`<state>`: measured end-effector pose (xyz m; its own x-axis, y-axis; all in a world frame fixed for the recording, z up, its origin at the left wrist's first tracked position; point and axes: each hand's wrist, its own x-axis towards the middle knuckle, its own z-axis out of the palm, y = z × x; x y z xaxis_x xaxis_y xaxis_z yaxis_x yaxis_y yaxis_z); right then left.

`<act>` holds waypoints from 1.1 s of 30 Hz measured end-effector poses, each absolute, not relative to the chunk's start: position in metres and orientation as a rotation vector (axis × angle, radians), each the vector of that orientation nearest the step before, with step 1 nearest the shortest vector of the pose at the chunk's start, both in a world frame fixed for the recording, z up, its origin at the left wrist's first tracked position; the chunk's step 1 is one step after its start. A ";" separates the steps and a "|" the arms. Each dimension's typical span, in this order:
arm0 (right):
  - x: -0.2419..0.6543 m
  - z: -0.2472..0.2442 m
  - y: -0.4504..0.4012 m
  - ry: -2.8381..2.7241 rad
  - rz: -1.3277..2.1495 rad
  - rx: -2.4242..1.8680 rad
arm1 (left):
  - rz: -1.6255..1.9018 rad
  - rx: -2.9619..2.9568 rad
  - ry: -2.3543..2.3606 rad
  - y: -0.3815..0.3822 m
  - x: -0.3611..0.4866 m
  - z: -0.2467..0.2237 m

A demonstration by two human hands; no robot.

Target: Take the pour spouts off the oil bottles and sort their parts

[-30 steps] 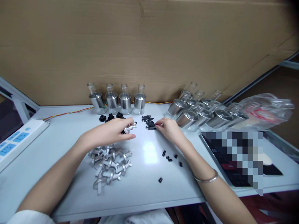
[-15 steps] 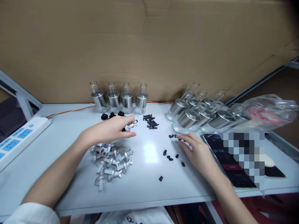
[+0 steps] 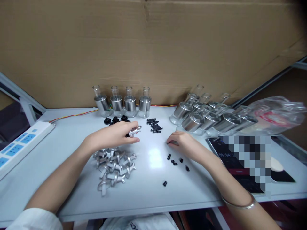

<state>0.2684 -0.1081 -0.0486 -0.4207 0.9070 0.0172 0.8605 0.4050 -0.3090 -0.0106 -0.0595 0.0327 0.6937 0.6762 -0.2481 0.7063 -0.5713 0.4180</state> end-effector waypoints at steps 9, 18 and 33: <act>0.257 -0.044 -0.108 -2.414 0.783 -1.422 | -0.157 2.387 0.940 -0.061 -0.004 0.026; 0.294 -0.019 -0.116 -2.171 0.600 -1.637 | -0.105 2.392 0.811 -0.061 0.001 0.008; 0.237 -0.109 -0.227 -1.871 0.005 -1.928 | -0.037 2.369 0.705 -0.085 0.017 0.011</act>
